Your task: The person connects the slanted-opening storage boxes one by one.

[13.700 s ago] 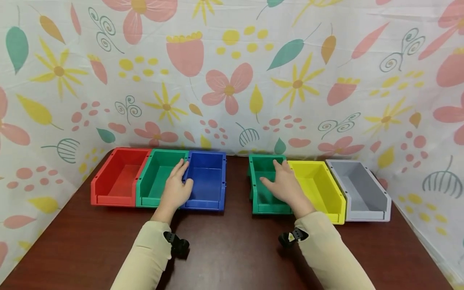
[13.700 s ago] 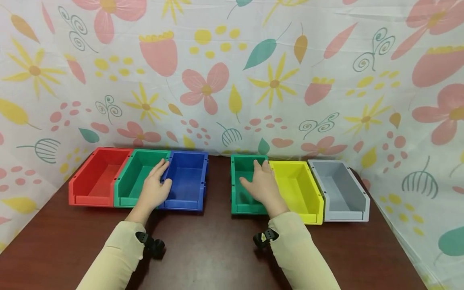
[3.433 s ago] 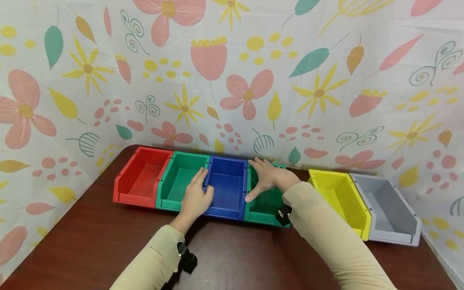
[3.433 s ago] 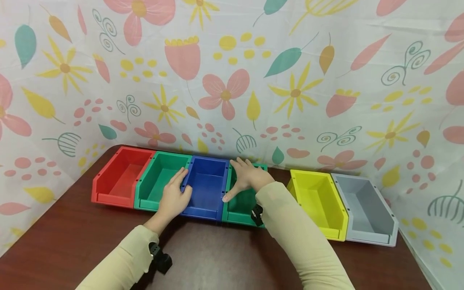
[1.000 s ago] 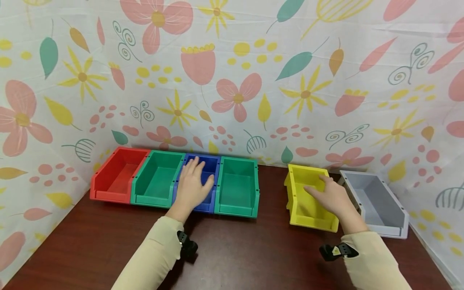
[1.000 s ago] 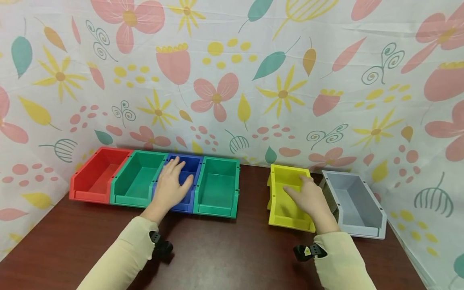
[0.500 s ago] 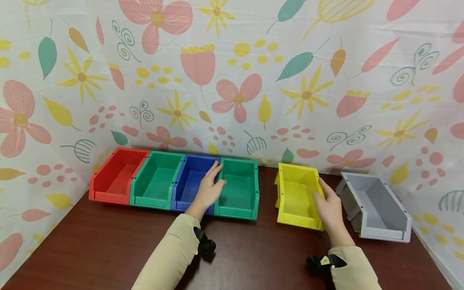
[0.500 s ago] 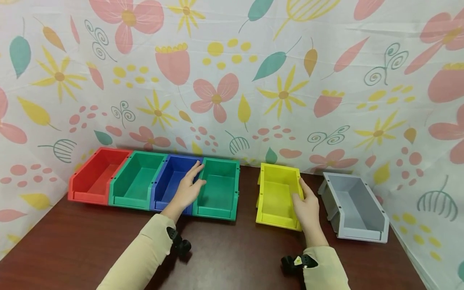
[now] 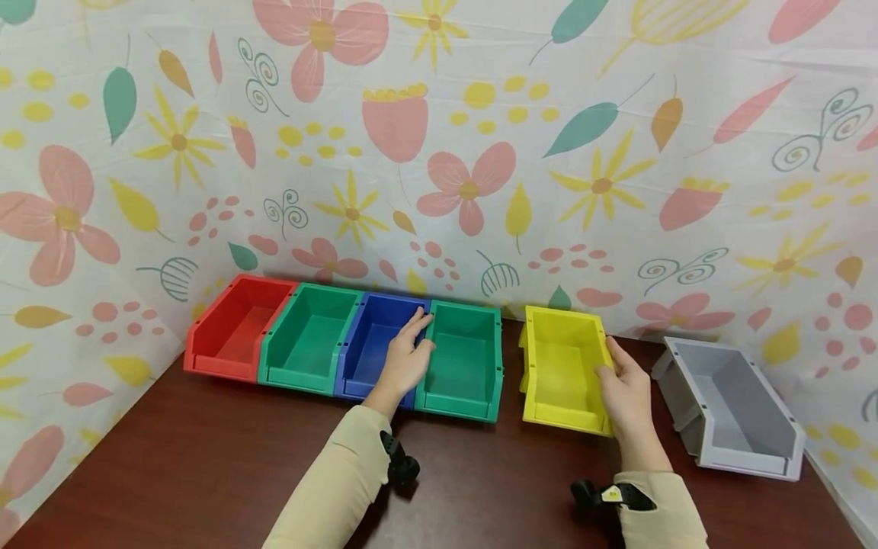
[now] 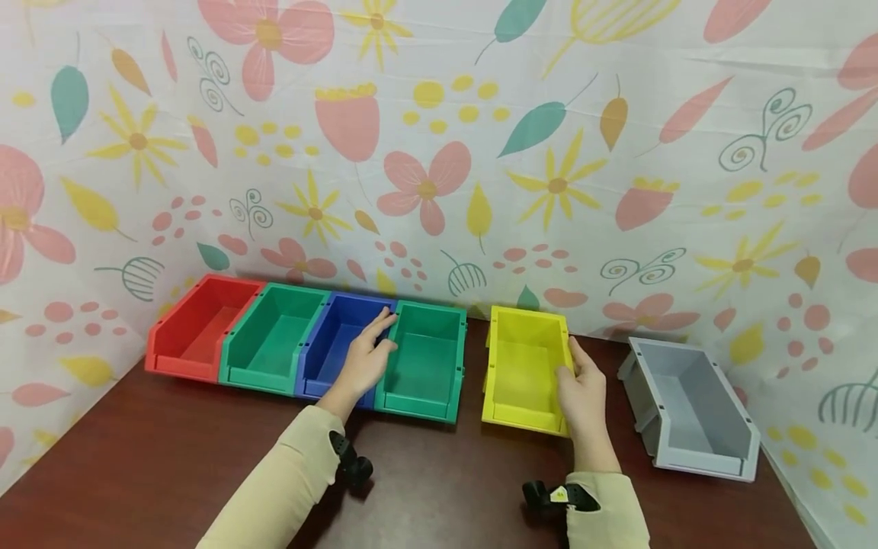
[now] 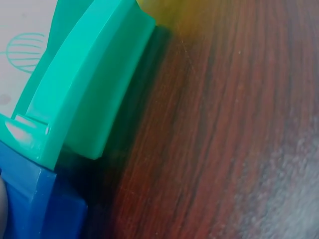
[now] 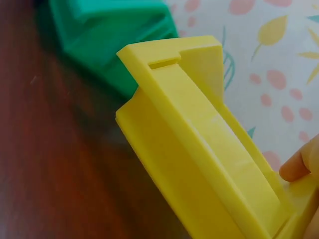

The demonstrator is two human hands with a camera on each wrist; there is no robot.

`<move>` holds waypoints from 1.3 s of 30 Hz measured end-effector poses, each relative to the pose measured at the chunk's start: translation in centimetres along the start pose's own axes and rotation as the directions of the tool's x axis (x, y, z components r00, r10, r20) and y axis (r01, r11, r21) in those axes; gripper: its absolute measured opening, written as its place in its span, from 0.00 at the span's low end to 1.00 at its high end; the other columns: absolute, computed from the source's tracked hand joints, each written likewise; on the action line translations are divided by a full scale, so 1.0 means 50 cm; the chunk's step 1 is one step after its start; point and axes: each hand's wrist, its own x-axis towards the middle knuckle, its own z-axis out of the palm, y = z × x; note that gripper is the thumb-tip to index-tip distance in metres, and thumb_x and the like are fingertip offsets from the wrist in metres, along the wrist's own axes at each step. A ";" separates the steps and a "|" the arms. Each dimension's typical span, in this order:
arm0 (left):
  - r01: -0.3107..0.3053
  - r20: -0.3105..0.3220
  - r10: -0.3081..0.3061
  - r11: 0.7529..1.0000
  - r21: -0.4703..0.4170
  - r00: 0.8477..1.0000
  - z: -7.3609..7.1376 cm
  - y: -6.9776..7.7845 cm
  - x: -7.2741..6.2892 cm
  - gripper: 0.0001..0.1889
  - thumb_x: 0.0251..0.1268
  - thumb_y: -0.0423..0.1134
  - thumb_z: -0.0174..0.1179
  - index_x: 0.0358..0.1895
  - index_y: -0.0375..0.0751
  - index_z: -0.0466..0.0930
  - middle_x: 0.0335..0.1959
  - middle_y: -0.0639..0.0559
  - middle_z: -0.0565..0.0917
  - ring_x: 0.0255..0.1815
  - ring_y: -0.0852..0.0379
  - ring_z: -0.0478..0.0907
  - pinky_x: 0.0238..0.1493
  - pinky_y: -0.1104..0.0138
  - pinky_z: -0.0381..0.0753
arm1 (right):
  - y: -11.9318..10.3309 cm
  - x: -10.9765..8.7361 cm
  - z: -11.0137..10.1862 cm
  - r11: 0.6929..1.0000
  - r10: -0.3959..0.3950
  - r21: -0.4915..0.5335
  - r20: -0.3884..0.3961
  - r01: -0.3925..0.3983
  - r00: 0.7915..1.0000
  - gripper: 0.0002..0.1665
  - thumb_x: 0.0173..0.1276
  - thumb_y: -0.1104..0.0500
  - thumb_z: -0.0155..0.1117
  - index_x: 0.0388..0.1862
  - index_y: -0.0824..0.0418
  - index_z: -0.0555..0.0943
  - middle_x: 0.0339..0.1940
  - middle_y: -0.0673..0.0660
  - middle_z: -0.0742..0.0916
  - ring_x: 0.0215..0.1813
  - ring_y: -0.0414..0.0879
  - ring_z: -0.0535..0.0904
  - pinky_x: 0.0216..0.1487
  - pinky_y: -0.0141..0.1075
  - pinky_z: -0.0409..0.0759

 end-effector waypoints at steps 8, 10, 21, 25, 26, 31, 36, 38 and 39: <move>0.039 -0.004 -0.039 0.999 0.017 0.999 0.002 0.000 0.001 0.30 0.66 0.40 0.45 0.72 0.54 0.59 0.75 0.59 0.55 0.76 0.51 0.50 0.59 0.53 0.64 | -0.051 -0.011 0.003 0.998 0.009 0.068 -0.011 -0.008 1.000 0.33 0.73 0.57 0.42 0.76 0.48 0.52 0.74 0.57 0.65 0.64 0.56 0.72 0.38 0.22 0.76; 0.050 -0.001 -0.050 0.999 0.019 0.999 0.001 -0.001 0.000 0.30 0.66 0.40 0.45 0.73 0.54 0.58 0.76 0.58 0.55 0.76 0.51 0.51 0.55 0.54 0.63 | -0.060 -0.016 0.006 0.996 0.015 0.090 0.001 -0.015 1.000 0.33 0.73 0.57 0.42 0.76 0.47 0.51 0.74 0.57 0.65 0.65 0.56 0.71 0.38 0.21 0.76; 0.056 0.008 -0.056 0.998 0.011 0.998 -0.001 0.003 -0.005 0.30 0.67 0.41 0.44 0.74 0.52 0.56 0.76 0.57 0.55 0.75 0.53 0.55 0.45 0.57 0.67 | -0.074 -0.031 0.019 0.992 -0.028 0.122 0.032 0.024 0.999 0.33 0.72 0.59 0.43 0.76 0.50 0.52 0.72 0.59 0.67 0.63 0.56 0.72 0.40 0.22 0.77; 0.057 0.011 -0.058 0.998 0.030 0.998 -0.001 0.004 -0.003 0.30 0.67 0.41 0.43 0.74 0.53 0.56 0.76 0.59 0.55 0.74 0.54 0.56 0.34 0.59 0.66 | -0.073 -0.030 0.022 0.991 -0.026 0.136 0.029 0.022 0.999 0.33 0.73 0.58 0.43 0.76 0.50 0.52 0.73 0.58 0.66 0.65 0.56 0.71 0.40 0.22 0.77; 0.059 0.012 -0.059 0.998 0.032 0.998 -0.001 0.003 -0.002 0.30 0.67 0.41 0.43 0.74 0.54 0.56 0.75 0.59 0.55 0.74 0.54 0.55 0.34 0.59 0.66 | -0.074 -0.030 0.023 0.990 -0.027 0.136 0.029 0.023 0.999 0.33 0.73 0.58 0.43 0.76 0.50 0.52 0.73 0.58 0.66 0.65 0.55 0.71 0.41 0.21 0.77; 0.060 0.014 -0.061 0.998 0.032 0.998 -0.003 0.002 0.000 0.30 0.68 0.41 0.43 0.74 0.53 0.55 0.76 0.59 0.54 0.74 0.55 0.56 0.34 0.60 0.66 | -0.075 -0.025 0.026 0.991 -0.016 0.134 0.035 0.011 0.999 0.33 0.74 0.57 0.43 0.76 0.48 0.51 0.74 0.57 0.65 0.66 0.55 0.71 0.42 0.22 0.77; 0.059 0.016 -0.059 0.998 0.031 0.998 -0.003 0.007 -0.002 0.29 0.69 0.39 0.43 0.74 0.52 0.55 0.76 0.58 0.54 0.72 0.55 0.59 0.32 0.60 0.66 | -0.075 -0.020 0.026 0.993 -0.010 0.116 0.041 0.005 0.999 0.33 0.74 0.56 0.43 0.76 0.48 0.52 0.74 0.57 0.65 0.64 0.55 0.72 0.44 0.27 0.79; 0.056 0.015 -0.056 0.998 0.034 0.998 -0.002 0.007 -0.002 0.29 0.69 0.39 0.43 0.74 0.52 0.55 0.76 0.57 0.55 0.72 0.55 0.58 0.33 0.60 0.66 | -0.076 -0.018 0.025 0.995 -0.011 0.101 0.044 0.007 0.999 0.33 0.74 0.56 0.43 0.76 0.48 0.52 0.74 0.57 0.65 0.64 0.55 0.72 0.47 0.30 0.80; 0.056 0.015 -0.057 0.998 0.033 0.998 -0.001 0.006 -0.002 0.29 0.68 0.39 0.43 0.74 0.52 0.55 0.76 0.58 0.55 0.73 0.55 0.57 0.34 0.60 0.66 | -0.076 -0.017 0.025 0.996 -0.013 0.092 0.042 0.010 0.999 0.33 0.74 0.56 0.43 0.76 0.48 0.52 0.74 0.57 0.65 0.65 0.54 0.72 0.49 0.31 0.79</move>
